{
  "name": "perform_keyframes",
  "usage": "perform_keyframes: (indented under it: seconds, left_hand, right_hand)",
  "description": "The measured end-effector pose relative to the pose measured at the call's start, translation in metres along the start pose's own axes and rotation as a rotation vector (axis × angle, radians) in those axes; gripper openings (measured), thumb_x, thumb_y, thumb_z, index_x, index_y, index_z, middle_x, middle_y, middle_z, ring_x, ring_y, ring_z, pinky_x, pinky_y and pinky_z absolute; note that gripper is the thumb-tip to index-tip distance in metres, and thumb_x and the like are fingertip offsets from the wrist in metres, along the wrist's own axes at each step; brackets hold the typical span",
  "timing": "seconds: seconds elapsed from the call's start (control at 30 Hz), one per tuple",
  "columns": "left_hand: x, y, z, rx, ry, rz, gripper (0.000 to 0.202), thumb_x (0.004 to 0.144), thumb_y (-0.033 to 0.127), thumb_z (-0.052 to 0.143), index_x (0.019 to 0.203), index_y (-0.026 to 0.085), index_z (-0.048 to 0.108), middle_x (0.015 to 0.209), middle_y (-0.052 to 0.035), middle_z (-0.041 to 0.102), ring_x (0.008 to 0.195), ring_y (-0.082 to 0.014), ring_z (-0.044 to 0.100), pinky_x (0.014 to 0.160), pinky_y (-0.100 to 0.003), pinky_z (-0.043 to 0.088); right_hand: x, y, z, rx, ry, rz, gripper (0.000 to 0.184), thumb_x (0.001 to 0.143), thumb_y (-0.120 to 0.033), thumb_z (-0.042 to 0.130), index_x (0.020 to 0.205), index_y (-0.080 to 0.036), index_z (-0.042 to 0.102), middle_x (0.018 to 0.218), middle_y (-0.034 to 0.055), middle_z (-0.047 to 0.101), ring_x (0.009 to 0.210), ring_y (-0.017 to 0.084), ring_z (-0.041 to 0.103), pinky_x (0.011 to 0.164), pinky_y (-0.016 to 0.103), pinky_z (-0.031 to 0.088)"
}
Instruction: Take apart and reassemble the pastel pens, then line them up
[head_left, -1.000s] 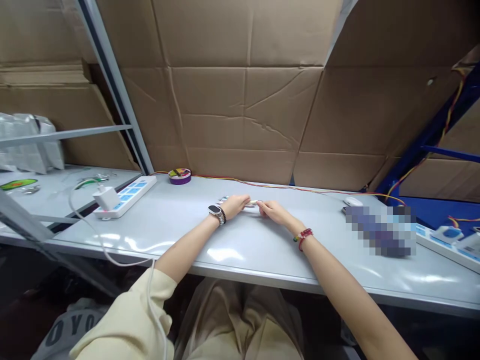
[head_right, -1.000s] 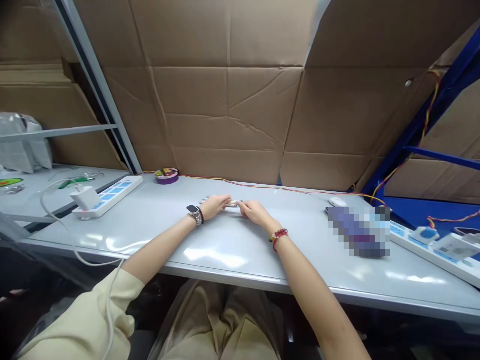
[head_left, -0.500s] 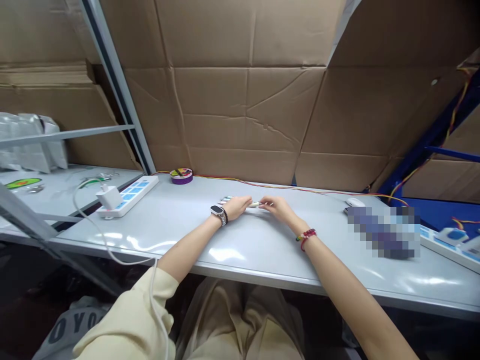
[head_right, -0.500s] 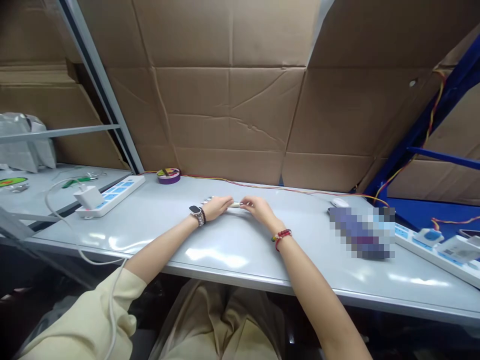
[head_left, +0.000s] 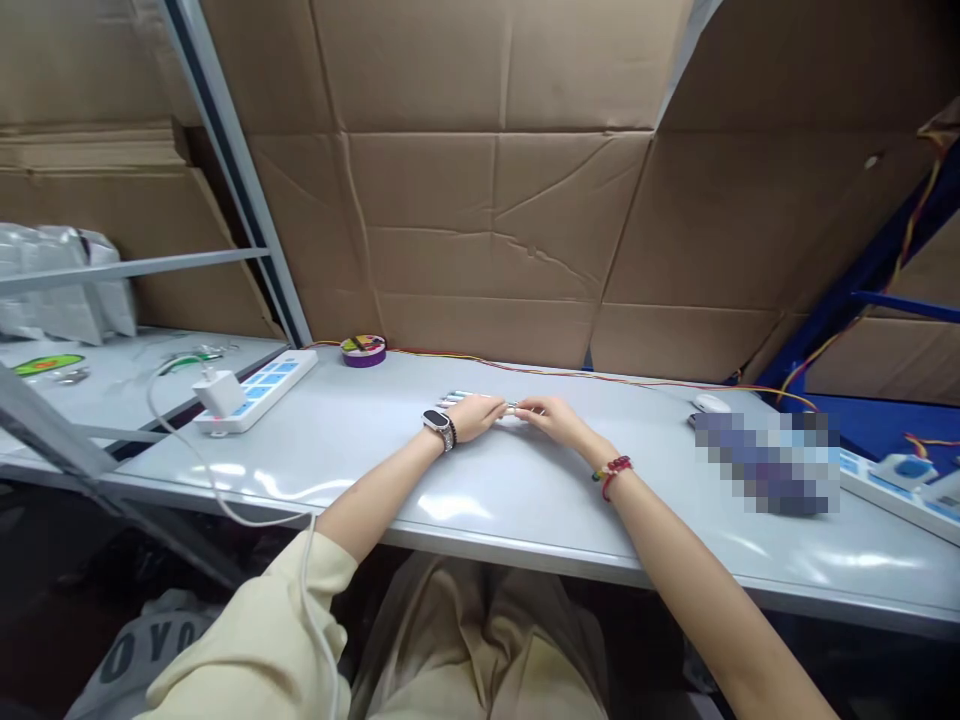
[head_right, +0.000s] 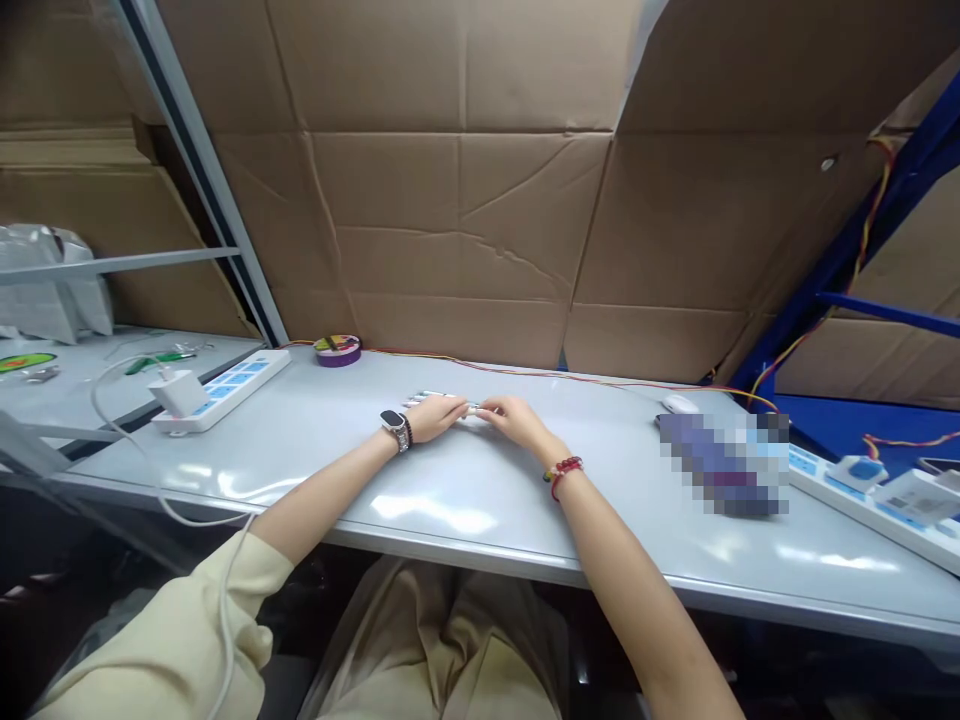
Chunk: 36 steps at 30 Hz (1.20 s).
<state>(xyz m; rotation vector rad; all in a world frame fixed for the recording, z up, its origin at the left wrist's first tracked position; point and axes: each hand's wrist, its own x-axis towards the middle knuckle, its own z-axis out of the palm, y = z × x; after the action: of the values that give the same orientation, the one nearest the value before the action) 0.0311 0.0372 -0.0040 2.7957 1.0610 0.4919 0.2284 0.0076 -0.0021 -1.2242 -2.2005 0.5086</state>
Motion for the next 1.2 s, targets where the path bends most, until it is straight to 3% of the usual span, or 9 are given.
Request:
perform_keyframes:
  seconds: [0.1,0.2,0.37,0.57,0.77,1.0,1.2]
  left_hand:
    - [-0.002,0.002,-0.002,-0.004,0.007,0.000,0.033,0.093,0.040,0.025,0.095,0.020,0.051,0.073,-0.0013,0.061,0.069,-0.0178,0.058,0.063,-0.025,0.038]
    - [-0.003,0.005,-0.002,-0.011,0.012,0.009,0.033,0.090,0.047,0.033,0.107,0.021,0.045,0.071,0.0010,0.061,0.067,-0.0172,0.059,0.060,-0.024,0.038]
    - [-0.002,0.007,-0.001,0.007,0.009,0.034,0.029,0.093,0.042,0.030,0.098,0.021,0.049,0.081,-0.0009,0.063,0.075,-0.0172,0.059,0.064,-0.024,0.039]
    - [0.000,0.004,-0.002,0.033,-0.013,0.022,0.034,0.094,0.033,0.024,0.087,0.020,0.054,0.081,-0.0026,0.063,0.077,-0.0177,0.059,0.068,-0.026,0.039]
    - [-0.002,0.006,-0.003,0.025,-0.010,0.002,0.030,0.095,0.031,0.023,0.104,0.021,0.049,0.074,-0.0007,0.062,0.071,-0.0171,0.059,0.064,-0.025,0.038]
    - [-0.004,0.007,-0.004,0.009,-0.013,0.007,0.032,0.091,0.047,0.031,0.097,0.021,0.049,0.076,-0.0007,0.062,0.071,-0.0182,0.059,0.059,-0.024,0.037]
    - [-0.002,0.005,-0.001,0.020,-0.026,-0.012,0.029,0.091,0.044,0.032,0.098,0.019,0.045,0.076,-0.0023,0.061,0.068,-0.0196,0.059,0.056,-0.025,0.036]
  right_hand:
    - [0.001,0.000,-0.001,0.027,0.004,-0.001,0.032,0.082,-0.044,0.046,0.082,-0.018,0.064,0.075,0.0028,0.063,0.065,0.015,0.051,0.062,0.026,0.037]
    - [0.000,0.000,0.000,0.047,0.006,0.012,0.039,0.086,-0.044,0.037,0.071,-0.017,0.060,0.064,0.0007,0.058,0.057,0.012,0.046,0.057,0.025,0.035]
    - [0.000,0.001,0.005,0.084,0.004,0.040,0.044,0.088,-0.043,0.029,0.061,-0.017,0.052,0.053,-0.0023,0.047,0.049,0.011,0.040,0.051,0.025,0.033]
    - [0.003,0.006,0.006,0.144,0.030,0.042,0.023,0.079,-0.039,0.049,0.075,-0.018,0.055,0.068,0.0008,0.061,0.061,0.013,0.052,0.058,0.025,0.039]
    - [0.005,0.010,0.006,0.186,0.074,0.040,0.017,0.071,-0.034,0.060,0.078,-0.018,0.057,0.077,0.0024,0.064,0.070,0.017,0.058,0.064,0.028,0.042]
    - [0.004,0.004,0.004,0.241,0.100,0.024,0.017,0.070,-0.035,0.061,0.077,-0.019,0.057,0.075,0.0021,0.064,0.070,0.018,0.059,0.065,0.031,0.044]
    - [0.004,0.002,0.003,0.268,0.088,0.023,0.015,0.070,-0.033,0.061,0.077,-0.019,0.058,0.077,0.0032,0.064,0.070,0.018,0.058,0.066,0.030,0.045]
